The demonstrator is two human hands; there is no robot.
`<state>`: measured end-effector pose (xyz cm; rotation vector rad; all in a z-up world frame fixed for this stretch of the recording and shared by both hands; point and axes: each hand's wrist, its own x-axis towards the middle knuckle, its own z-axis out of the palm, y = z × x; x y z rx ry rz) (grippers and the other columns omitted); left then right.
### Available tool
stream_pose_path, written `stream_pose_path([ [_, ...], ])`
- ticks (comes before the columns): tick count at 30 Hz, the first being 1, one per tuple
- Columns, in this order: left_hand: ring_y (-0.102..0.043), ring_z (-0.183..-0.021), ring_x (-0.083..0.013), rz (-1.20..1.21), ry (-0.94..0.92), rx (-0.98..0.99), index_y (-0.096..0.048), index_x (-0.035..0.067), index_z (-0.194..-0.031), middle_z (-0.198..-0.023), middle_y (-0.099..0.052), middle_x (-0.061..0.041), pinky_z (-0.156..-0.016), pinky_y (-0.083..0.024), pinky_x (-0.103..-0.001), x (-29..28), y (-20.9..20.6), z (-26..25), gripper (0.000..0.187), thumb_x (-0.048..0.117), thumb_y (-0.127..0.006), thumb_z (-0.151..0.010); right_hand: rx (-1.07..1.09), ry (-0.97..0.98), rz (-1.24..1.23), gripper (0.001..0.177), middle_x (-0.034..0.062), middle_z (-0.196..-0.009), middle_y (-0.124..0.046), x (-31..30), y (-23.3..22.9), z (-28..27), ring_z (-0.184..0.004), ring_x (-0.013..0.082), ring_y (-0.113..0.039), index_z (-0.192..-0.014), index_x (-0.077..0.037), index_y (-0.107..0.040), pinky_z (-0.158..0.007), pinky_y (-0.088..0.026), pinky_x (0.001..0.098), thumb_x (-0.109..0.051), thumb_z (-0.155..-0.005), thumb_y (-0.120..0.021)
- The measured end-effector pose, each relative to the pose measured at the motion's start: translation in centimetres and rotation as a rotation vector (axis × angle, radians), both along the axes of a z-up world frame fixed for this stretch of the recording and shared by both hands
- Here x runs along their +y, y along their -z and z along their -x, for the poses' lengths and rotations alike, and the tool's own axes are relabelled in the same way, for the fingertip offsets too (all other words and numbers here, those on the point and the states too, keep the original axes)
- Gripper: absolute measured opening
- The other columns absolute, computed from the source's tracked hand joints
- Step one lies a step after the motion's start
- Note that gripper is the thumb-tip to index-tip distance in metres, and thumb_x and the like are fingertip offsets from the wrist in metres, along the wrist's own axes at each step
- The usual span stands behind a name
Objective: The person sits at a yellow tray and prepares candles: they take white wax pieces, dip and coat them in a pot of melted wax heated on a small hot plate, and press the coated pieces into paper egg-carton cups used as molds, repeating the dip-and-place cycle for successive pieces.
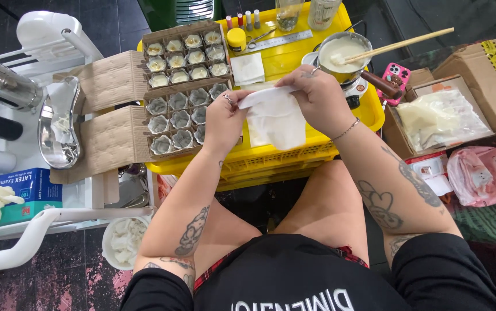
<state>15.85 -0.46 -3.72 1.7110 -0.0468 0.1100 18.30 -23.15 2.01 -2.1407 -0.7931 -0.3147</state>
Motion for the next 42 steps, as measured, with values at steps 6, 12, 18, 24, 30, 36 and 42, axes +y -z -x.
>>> stream_pose_path([
  [6, -0.064, -0.087, -0.0031, 0.174, 0.082, -0.161, -0.068, 0.003, -0.121, -0.100, -0.071, 0.001, -0.078, -0.056, -0.022, 0.1, 3.4, -1.3, 0.027, -0.007, -0.057, -0.099, 0.040, -0.025, -0.063, 0.037, 0.0106, -0.098, -0.066, -0.7, 0.4, -0.2, -0.092, 0.0273, -0.068, -0.111, -0.007, -0.074, -0.083, -0.056, 0.0341, 0.016, -0.085, -0.062],
  [12, -0.067, -0.081, -0.0211, -0.283, -0.081, -0.123, -0.071, 0.008, -0.119, -0.091, -0.072, -0.010, -0.073, -0.056, -0.036, -0.8, 1.1, -1.5, 0.018, 0.014, -0.062, -0.105, 0.057, 0.028, 0.119, 0.035, 0.0113, -0.096, -0.068, -0.1, 1.7, -2.2, -0.091, 0.0298, -0.069, -0.109, -0.010, -0.076, -0.081, -0.056, 0.0385, 0.010, -0.083, -0.062],
  [18, -0.070, -0.085, -0.0294, -1.076, -0.113, -0.175, -0.075, 0.015, -0.091, -0.085, -0.075, -0.008, -0.086, -0.040, -0.048, -0.6, 3.4, -4.9, 0.012, 0.014, -0.063, -0.089, 0.013, 0.013, 0.563, 0.032, 0.0098, -0.100, -0.073, 1.7, 6.2, -6.8, -0.098, 0.0323, -0.068, -0.111, -0.015, -0.074, -0.081, -0.054, 0.0446, -0.002, -0.087, -0.058],
  [24, -0.069, -0.093, -0.0295, -1.389, -0.085, -0.153, -0.077, 0.018, -0.079, -0.082, -0.075, -0.008, -0.091, -0.038, -0.046, -0.7, 4.6, -8.7, 0.014, 0.009, -0.066, -0.082, 0.082, 0.066, 0.630, 0.038, 0.0134, -0.104, -0.072, 2.8, 9.5, -10.0, -0.100, 0.0335, -0.068, -0.122, -0.015, -0.069, -0.082, -0.054, 0.0455, 0.000, -0.090, -0.054],
  [30, -0.068, -0.095, -0.0303, -1.194, -0.006, -0.161, -0.076, 0.013, -0.088, -0.088, -0.075, -0.010, -0.092, -0.040, -0.045, -0.8, 3.0, -9.0, 0.013, 0.011, -0.063, -0.084, 0.261, 0.061, 0.455, 0.037, 0.0115, -0.099, -0.074, 2.6, 9.4, -10.3, -0.100, 0.0317, -0.068, -0.125, -0.009, -0.064, -0.085, -0.053, 0.0442, 0.001, -0.090, -0.055],
  [36, -0.066, -0.089, -0.0113, -0.021, 0.181, 0.106, -0.061, 0.008, -0.117, -0.097, -0.070, -0.002, -0.079, -0.050, -0.024, -0.7, 5.2, -7.1, 0.018, 0.018, -0.060, -0.102, 0.483, 0.097, -0.025, 0.018, 0.0045, -0.096, -0.072, 0.9, 5.4, -6.6, -0.088, 0.0149, -0.067, -0.112, -0.004, -0.069, -0.081, -0.054, 0.0279, -0.012, -0.096, -0.071],
  [42, -0.043, -0.074, -0.0004, 0.456, 0.158, 0.029, -0.052, 0.005, -0.128, -0.086, -0.052, 0.007, -0.064, -0.036, -0.019, -1.4, 7.7, -5.2, 0.020, 0.016, -0.052, -0.112, 0.573, -0.082, -0.523, 0.007, -0.0051, -0.097, -0.062, -0.4, 7.2, -5.4, -0.088, 0.0031, -0.054, -0.113, -0.003, -0.061, -0.079, -0.046, 0.0189, -0.005, -0.106, -0.062],
])
